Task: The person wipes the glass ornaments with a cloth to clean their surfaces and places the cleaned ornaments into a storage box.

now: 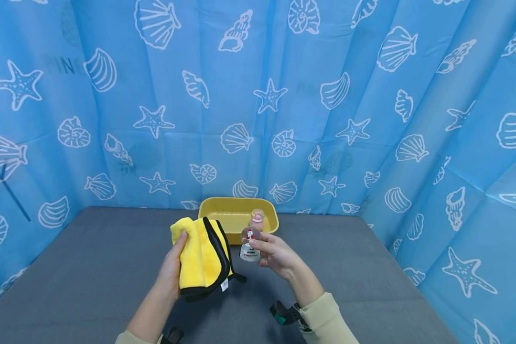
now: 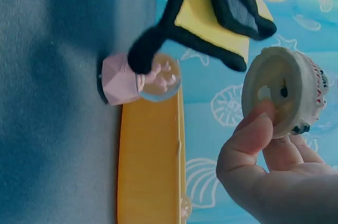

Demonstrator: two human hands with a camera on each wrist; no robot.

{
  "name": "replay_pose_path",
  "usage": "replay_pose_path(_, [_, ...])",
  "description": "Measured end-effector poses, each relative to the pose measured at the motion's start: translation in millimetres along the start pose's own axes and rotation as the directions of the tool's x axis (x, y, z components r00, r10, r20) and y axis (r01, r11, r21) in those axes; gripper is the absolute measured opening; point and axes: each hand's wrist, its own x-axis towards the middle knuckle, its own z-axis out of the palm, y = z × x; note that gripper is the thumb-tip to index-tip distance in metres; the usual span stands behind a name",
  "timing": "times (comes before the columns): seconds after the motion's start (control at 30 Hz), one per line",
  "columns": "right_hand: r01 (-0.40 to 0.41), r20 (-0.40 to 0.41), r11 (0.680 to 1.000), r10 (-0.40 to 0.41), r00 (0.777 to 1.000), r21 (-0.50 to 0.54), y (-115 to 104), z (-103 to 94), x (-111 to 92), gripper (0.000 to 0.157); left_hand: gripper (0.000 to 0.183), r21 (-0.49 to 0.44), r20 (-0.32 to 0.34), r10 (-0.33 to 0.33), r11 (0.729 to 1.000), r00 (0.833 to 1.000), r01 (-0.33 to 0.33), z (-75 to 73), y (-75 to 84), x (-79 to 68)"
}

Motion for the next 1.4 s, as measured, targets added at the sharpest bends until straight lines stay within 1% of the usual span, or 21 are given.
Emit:
replay_pose_path(0.13, [0.017, 0.013, 1.0, -0.017, 1.0, -0.002, -1, 5.0, -1, 0.034, 0.049, -0.021, 0.025, -0.002, 1.0, 1.0, 0.003, 2.1, -0.5, 1.2])
replay_pose_path(0.43, [0.054, 0.053, 0.998, -0.052, 0.997, -0.024, 0, 14.4, -4, 0.039, 0.048, -0.011, 0.057, 0.005, 1.0, 0.998, -0.004, 9.1, -6.0, 0.5])
replay_pose_path(0.67, [0.044, 0.046, 0.998, -0.042, 0.998, -0.043, 3, 21.5, -2, 0.034, 0.045, 0.043, 0.061, 0.042, 0.998, 0.997, -0.044, 15.3, -9.9, 0.1])
replay_pose_path(0.8, [0.05, 0.019, 0.996, -0.049, 0.999, -0.07, 2, 27.6, -3, 0.038, 0.044, 0.068, 0.054, 0.058, 0.996, 0.997, -0.061, 19.0, -10.6, 0.5])
replay_pose_path(1.0, [0.059, -0.037, 0.992, -0.063, 0.997, -0.109, 1, 35.0, -3, 0.046, 0.047, 0.095, 0.081, 0.064, 0.993, 0.995, -0.072, 23.4, -14.5, 1.7])
replay_pose_path(1.1, [0.064, -0.045, 0.989, -0.071, 0.996, -0.133, 1, 37.5, -3, 0.046, 0.046, 0.112, 0.086, 0.062, 0.991, 0.994, -0.071, 24.6, -16.5, 1.0])
replay_pose_path(1.23, [0.072, -0.058, 0.979, -0.085, 0.995, -0.191, -2, 40.3, -4, 0.045, 0.048, 0.132, 0.096, 0.06, 0.989, 0.994, -0.072, 26.0, -18.1, -1.1])
replay_pose_path(1.3, [0.075, -0.052, 0.971, -0.089, 0.995, -0.226, -3, 40.6, -5, 0.048, 0.049, 0.138, 0.092, 0.062, 0.988, 0.994, -0.075, 26.5, -18.2, -2.2])
replay_pose_path(1.4, [0.092, -0.01, 0.965, -0.097, 0.995, -0.246, -4, 38.6, -8, 0.054, 0.051, 0.141, 0.066, 0.064, 0.987, 0.996, -0.073, 26.7, -18.5, -2.2])
